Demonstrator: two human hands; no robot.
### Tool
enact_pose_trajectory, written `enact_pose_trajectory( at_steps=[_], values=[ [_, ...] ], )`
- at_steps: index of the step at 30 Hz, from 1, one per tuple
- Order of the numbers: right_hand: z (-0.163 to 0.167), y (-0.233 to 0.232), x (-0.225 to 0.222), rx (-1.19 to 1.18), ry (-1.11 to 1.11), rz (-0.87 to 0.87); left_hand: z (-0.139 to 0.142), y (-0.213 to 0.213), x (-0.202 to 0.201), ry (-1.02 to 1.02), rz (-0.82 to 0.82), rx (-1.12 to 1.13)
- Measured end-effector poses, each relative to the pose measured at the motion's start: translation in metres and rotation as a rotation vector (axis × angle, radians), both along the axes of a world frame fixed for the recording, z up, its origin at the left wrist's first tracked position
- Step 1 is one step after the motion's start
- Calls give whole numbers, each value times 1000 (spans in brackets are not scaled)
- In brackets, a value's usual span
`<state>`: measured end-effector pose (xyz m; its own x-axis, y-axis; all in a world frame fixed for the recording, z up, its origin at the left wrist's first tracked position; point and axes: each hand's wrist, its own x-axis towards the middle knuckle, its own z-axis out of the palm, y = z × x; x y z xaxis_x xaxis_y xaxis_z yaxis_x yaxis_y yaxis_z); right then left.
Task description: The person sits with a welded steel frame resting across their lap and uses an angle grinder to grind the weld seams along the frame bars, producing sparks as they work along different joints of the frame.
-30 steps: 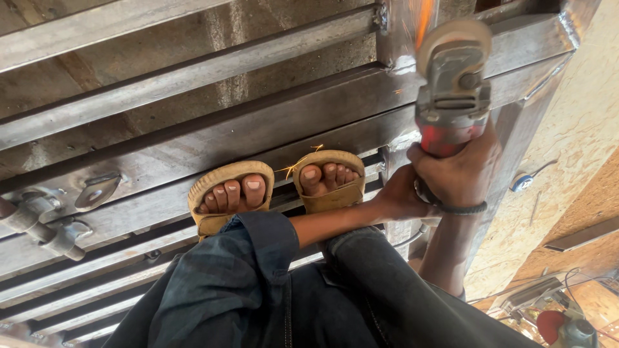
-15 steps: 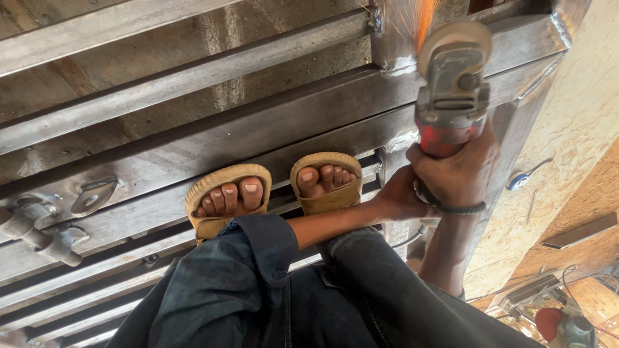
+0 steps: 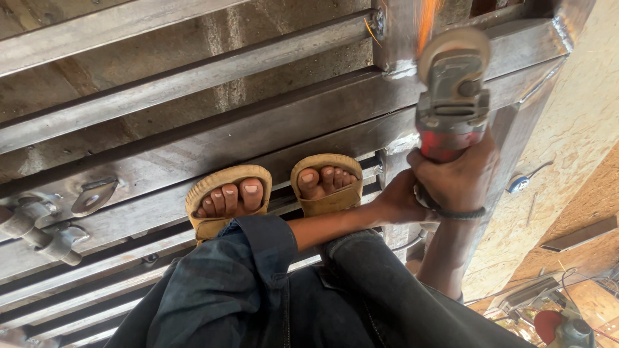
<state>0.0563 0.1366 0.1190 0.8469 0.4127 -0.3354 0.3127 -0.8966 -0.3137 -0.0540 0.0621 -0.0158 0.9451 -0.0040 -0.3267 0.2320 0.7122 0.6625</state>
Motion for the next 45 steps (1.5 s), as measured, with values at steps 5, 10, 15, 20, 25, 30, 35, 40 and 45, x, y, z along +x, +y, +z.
enact_pose_trajectory(
  at_steps=[5, 10, 15, 20, 25, 30, 35, 40, 45],
  values=[
    [4, 0, 1, -11, -26, 53, -2, -5, 2, 50, -79, -8],
    [4, 1, 0, -8, -24, 62, -6, -12, 5, 31, -48, 0],
    [7, 2, -1, -4, -27, 42, -14, -32, 2, 10, -106, -41],
    [5, 2, -7, -58, -69, 86, -26, -55, 1, 33, 8, -295],
    [9, 0, -8, -51, -50, 64, -28, -58, 3, -14, -28, -201],
    [8, -1, -11, -121, -115, 89, -23, -51, 8, -55, -38, -199],
    [5, -5, -7, -76, -61, 56, -24, -49, 13, -70, -66, -103],
    [-1, -7, -7, -84, -154, 121, -30, -59, 15, -34, -31, -222],
    [0, -6, -5, -62, -107, 136, -34, -63, 19, -94, -94, -555]
  ],
)
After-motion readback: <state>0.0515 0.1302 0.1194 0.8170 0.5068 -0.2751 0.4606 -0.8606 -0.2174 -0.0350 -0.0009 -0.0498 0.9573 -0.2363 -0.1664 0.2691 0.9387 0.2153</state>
